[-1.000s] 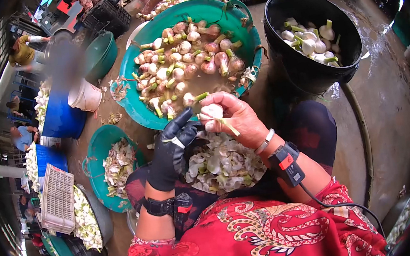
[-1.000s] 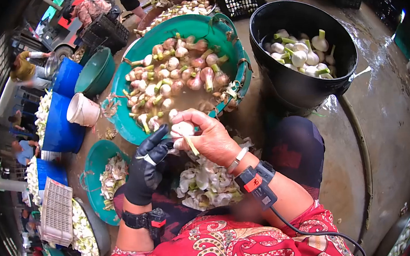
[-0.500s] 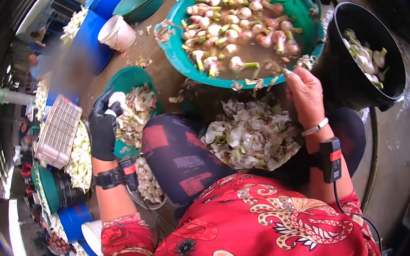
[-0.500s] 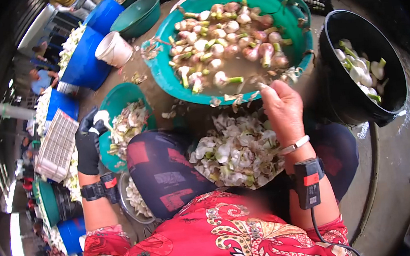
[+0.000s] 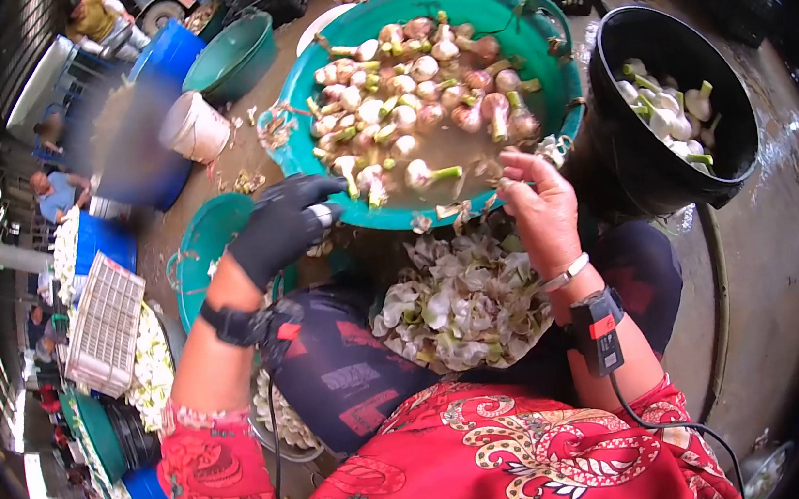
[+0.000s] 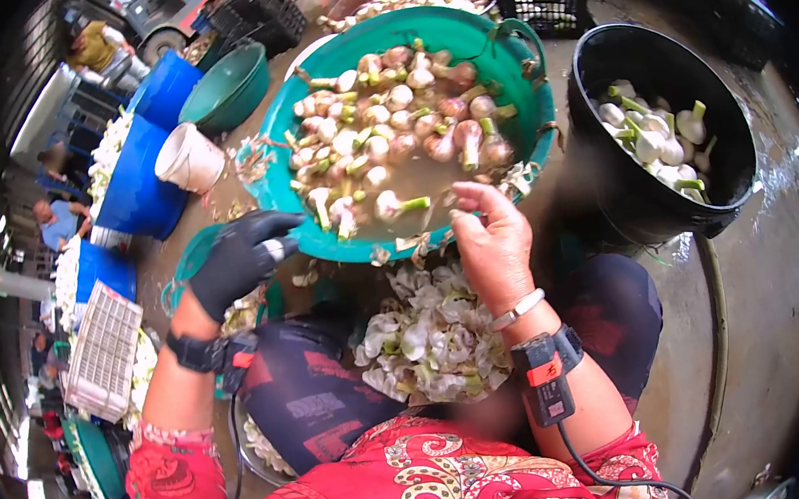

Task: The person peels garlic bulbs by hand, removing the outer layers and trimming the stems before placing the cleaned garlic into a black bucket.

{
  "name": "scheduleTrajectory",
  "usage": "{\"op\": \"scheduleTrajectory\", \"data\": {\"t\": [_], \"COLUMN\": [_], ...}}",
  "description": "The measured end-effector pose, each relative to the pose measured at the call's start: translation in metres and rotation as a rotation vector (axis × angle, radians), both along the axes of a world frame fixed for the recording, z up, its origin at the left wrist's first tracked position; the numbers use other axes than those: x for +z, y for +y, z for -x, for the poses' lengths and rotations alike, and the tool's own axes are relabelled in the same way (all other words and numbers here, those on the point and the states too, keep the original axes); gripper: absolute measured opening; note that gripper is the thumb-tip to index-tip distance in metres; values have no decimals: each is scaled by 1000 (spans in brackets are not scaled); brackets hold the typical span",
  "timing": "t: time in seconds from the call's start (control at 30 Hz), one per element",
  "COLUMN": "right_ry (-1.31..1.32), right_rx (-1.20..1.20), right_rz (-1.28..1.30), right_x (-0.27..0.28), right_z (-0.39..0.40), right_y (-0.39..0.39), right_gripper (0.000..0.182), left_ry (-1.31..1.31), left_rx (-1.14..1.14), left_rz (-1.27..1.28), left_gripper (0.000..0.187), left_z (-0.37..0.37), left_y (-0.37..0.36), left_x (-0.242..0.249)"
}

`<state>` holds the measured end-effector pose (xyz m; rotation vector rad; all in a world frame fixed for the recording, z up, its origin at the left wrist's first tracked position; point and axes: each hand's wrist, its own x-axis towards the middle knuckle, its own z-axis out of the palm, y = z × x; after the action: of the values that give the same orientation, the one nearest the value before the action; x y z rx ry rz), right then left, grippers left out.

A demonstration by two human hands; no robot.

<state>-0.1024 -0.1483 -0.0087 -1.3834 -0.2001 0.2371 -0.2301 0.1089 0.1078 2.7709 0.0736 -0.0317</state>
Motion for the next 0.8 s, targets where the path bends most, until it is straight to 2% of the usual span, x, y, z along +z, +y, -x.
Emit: {"op": "scheduleTrajectory", "data": {"t": [0.03,0.07,0.1,0.17,0.23,0.27,0.3,0.33,0.4,0.43,0.47,0.5,0.53,0.6,0.67,0.7,0.73,0.77,0.8], "right_ry": [16,2,31,49,65,86,155,110,150,142,168,193,190,-114,-49,-54,-58,-258,-257], "right_rx": [-5,-8,-7,-5,-22,-17,21,44,59,64,89,117,128,158,342,367,388,363,390], "right_rz": [-5,6,-32,-33,-34,-56,-71,-56,-106,-114,-104,-93,-96,55,-110,-148,-183,-138,-53], "right_x": [0,-1,-3,1,0,2,12,15,22,20,17,16,15,16,35,33,24,13,10], "right_z": [0,-1,-2,-4,-5,-5,-6,-8,-12,-15,-17,-17,-15,-8,3,7,10,9,13], "right_y": [-1,-2,-3,-6,-6,-5,-7,-9,-6,-6,-7,-6,-3,3,7,11,18,23,18], "right_gripper": [26,24,22,18,16,15,15,16,13,13,21,29,29,57,89,86,83,73,67], "left_ry": [2,40,152,300,433,434,581,647,559,502,446,399,248,266,207,169,143,110,79], "left_rx": [-144,-156,-229,-258,-374,-465,-443,-447,-315,-270,-224,-136,-114,200,250,252,269,282,294], "left_rz": [-71,-45,-137,-80,-213,-344,-493,-578,-459,-374,-287,-68,30,777,1079,1232,1257,1271,1286], "left_gripper": [31,34,40,50,64,65,61,53,32,30,28,25,24,25,27,28,27,26,26], "left_z": [-33,-62,-92,-139,-169,-181,-185,-188,-183,-182,-178,-174,-164,-140,-108,-92,-76,-63,-55], "left_y": [-5,-12,-21,-31,-35,-25,-44,-46,-41,-33,-23,-18,-10,-22,-42,-48,-61,-66,-71], "left_x": [-14,-31,-38,-72,-108,-144,-129,-135,-140,-141,-141,-121,-109,-66,-34,-39,-32,-38,-43]}}
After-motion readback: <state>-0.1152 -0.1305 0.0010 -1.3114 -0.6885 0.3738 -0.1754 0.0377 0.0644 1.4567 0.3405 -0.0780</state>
